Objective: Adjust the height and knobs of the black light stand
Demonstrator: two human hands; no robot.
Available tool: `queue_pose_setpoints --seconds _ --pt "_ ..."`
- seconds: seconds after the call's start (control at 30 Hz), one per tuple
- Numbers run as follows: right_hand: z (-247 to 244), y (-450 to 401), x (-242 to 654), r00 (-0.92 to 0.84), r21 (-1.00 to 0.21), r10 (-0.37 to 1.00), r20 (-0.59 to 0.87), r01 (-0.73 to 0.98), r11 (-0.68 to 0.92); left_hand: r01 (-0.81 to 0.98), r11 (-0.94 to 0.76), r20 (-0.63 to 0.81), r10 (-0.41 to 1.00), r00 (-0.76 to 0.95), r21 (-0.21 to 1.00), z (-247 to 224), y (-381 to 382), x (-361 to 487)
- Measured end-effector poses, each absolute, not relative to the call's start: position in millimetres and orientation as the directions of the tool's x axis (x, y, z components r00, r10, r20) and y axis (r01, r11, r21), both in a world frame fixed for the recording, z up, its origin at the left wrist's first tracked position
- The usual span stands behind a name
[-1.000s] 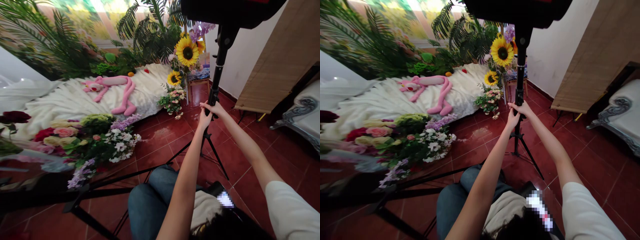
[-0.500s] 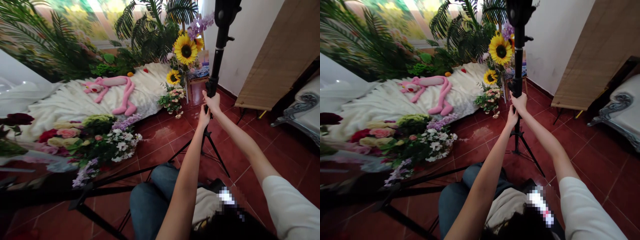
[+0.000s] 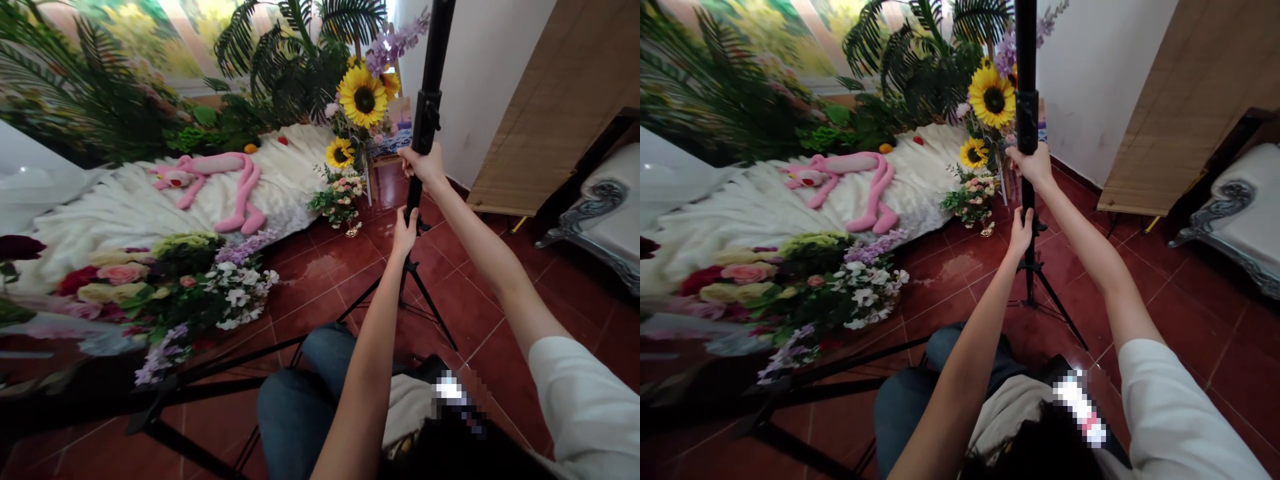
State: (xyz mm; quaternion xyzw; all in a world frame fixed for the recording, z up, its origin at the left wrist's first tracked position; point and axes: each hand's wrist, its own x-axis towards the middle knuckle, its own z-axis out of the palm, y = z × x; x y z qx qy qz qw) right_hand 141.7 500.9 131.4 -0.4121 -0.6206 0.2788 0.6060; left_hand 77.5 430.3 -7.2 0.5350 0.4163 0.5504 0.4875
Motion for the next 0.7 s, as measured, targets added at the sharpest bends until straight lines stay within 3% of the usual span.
queue_pose_setpoints --seconds 0.2,0.5,0.7 --pt "140.9 498.3 142.0 -0.008 -0.862 0.868 0.496 0.114 0.494 -0.058 -0.197 0.199 0.979 0.031 0.979 -7.1 428.7 79.0" --pt "122.6 458.8 168.6 -0.035 -0.774 0.815 0.578 0.293 0.561 -0.019 -0.219 0.22 0.976 0.002 0.975 -9.8 430.6 79.9" --pt "99.3 449.2 162.5 0.016 -0.854 0.877 0.48 0.235 0.464 -0.067 -0.243 0.245 0.969 0.017 0.968 -7.7 428.6 81.0"
